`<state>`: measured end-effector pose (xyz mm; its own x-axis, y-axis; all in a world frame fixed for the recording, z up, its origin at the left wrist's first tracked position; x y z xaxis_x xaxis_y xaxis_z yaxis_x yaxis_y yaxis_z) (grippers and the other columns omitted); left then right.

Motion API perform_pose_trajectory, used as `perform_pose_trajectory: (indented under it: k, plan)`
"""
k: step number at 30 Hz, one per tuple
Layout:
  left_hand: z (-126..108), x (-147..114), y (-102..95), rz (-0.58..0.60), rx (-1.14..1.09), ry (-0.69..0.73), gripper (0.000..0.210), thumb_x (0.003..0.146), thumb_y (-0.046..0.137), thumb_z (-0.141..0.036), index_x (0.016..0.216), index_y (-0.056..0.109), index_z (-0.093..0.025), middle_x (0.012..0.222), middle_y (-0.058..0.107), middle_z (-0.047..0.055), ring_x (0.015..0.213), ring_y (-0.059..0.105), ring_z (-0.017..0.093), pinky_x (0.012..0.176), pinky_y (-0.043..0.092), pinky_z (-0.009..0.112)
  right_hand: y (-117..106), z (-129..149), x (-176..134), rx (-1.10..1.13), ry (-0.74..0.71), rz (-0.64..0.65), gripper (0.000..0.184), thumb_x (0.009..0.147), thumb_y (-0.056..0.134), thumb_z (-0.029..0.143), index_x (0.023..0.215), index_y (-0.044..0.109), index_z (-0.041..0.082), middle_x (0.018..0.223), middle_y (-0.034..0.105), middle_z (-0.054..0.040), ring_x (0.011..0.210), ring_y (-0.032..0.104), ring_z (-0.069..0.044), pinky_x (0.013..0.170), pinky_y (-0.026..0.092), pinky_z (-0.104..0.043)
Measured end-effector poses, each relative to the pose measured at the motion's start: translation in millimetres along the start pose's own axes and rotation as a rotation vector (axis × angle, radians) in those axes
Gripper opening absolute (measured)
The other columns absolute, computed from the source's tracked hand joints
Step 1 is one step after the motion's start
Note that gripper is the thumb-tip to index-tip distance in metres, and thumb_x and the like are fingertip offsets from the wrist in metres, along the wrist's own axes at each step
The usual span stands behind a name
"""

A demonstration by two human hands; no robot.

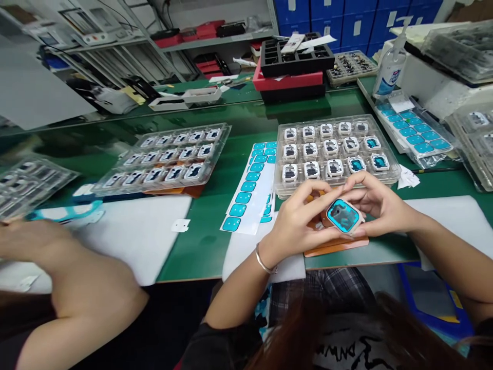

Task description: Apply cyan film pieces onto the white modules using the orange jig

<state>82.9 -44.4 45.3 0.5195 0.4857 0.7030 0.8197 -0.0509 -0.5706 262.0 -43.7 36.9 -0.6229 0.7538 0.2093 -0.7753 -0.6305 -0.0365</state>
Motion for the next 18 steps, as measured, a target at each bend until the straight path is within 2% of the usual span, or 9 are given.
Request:
perform_pose_trajectory:
  k: [3,6,11,15,18]
  plan:
    - [-0.8,0.2,-3.1,-0.049,-0.020,0.038,0.056,0.083,0.073,-0.044,0.133,0.056,-0.027,0.105,0.058,0.006,0.091,0.059,0.015,0.073,0.056,0.030,4.3,-0.3,-0.7,0.321,0.098,0.122,0.062,0.072,0.084,0.029,0.110,0.035,0.025,0.102,0.069,-0.0042,0.083,0.071,-0.015,0.065,0.052,-0.022]
    - [-1.0,-0.5,-4.1,-0.058,-0.036,0.027,0.056,0.081,0.073,-0.047,0.132,0.057,-0.028,0.104,0.059,0.005,0.088,0.060,0.015,0.068,0.056,0.029,7.5,-0.1,-1.5,0.486,0.155,0.120,0.066,0.068,0.086,0.030,0.109,0.035,0.025,0.101,0.070,-0.0049,0.086,0.071,-0.017,0.072,0.054,-0.027]
    - [-1.9,-1.4,-5.2,-0.073,-0.024,0.005,0.057,0.079,0.073,-0.052,0.130,0.058,-0.030,0.106,0.058,0.005,0.087,0.061,0.015,0.064,0.057,0.028,9.9,-2.9,-0.5,0.574,0.218,0.064,0.071,0.063,0.087,0.029,0.111,0.035,0.026,0.097,0.070,-0.0044,0.084,0.071,-0.017,0.071,0.053,-0.027]
    - [-6.5,-1.6,-8.6,-0.147,0.061,0.079,0.034,0.082,0.074,-0.040,0.114,0.067,-0.028,0.103,0.058,0.003,0.087,0.058,0.014,0.064,0.055,0.027,8.2,-6.6,0.6,0.624,0.232,0.051,0.066,0.064,0.085,0.021,0.112,0.040,0.025,0.092,0.069,0.0000,0.075,0.070,-0.013,0.063,0.050,-0.020]
    - [-10.0,-1.8,-10.6,-0.205,0.073,0.114,0.020,0.084,0.074,-0.030,0.103,0.069,-0.026,0.099,0.058,0.002,0.082,0.056,0.013,0.061,0.052,0.027,7.2,-9.6,1.0,0.647,0.243,0.060,0.058,0.064,0.084,0.017,0.108,0.047,0.023,0.091,0.068,0.0008,0.077,0.069,-0.012,0.064,0.051,-0.019]
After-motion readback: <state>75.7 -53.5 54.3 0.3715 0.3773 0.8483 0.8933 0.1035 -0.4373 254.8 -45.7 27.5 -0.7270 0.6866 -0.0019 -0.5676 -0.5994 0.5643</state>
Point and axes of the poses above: each hand's wrist, its own x-axis towards the middle knuckle, its own y-axis out of the palm, z = x × y, the point moved 3 cm from there along x, towards the middle knuckle
